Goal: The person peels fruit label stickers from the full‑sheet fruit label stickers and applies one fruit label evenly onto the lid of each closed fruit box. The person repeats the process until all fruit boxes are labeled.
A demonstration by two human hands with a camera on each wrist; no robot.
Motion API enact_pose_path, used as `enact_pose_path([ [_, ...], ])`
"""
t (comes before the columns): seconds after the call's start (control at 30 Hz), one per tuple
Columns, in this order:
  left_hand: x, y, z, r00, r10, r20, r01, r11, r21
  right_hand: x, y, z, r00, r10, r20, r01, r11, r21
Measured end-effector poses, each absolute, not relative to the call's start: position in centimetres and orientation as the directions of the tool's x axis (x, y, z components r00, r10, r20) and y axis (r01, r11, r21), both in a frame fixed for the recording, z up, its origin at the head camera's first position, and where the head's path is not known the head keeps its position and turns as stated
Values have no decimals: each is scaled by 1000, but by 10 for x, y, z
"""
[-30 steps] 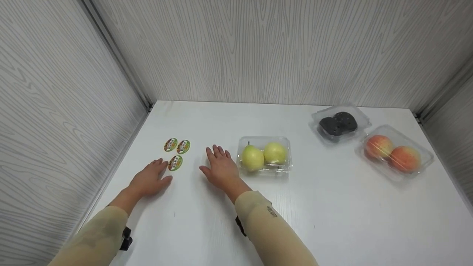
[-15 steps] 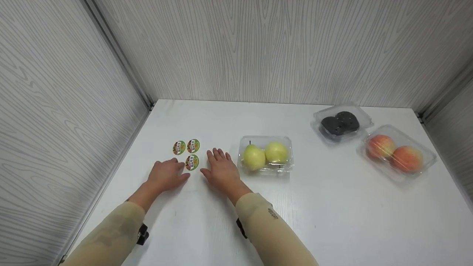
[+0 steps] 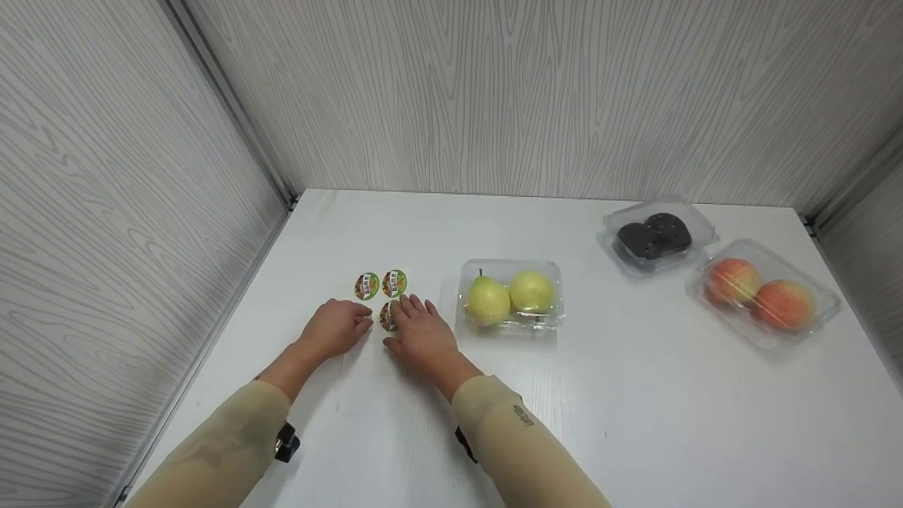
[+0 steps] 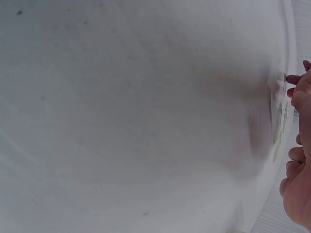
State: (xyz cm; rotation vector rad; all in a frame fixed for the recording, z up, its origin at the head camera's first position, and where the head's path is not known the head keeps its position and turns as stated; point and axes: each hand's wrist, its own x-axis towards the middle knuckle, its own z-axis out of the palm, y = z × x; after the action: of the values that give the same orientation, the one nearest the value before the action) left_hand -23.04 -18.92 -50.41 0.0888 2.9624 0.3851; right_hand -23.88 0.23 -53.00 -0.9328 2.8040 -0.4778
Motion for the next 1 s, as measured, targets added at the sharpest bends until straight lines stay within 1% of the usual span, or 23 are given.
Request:
enact_pose_path([
  [0.1,-239,-194,-502,-993,53,-110,20,959,283,-238,4,-533,-784,-618,-54,-573,755,-320],
  [0.3,-266,-201,-495,-997,50,-65,32,967,254,-237,7,-537,-759,-650,-36,-615,735,-287],
  [0.6,-296,-201,-493,-986,69,-150,26,962,272,-236,10,-539,-752,-657,-42,-617,726,-304],
  [0.77,-305,-201,-496,-977,105,-185,50,959,279,-236,10,-541,-760,-647,-62,-604,738,-300],
  [1.0,-317,-202,-502,-967,116,-225,53,962,269,-236,10,-544,-760,-648,-47,-608,734,-303],
])
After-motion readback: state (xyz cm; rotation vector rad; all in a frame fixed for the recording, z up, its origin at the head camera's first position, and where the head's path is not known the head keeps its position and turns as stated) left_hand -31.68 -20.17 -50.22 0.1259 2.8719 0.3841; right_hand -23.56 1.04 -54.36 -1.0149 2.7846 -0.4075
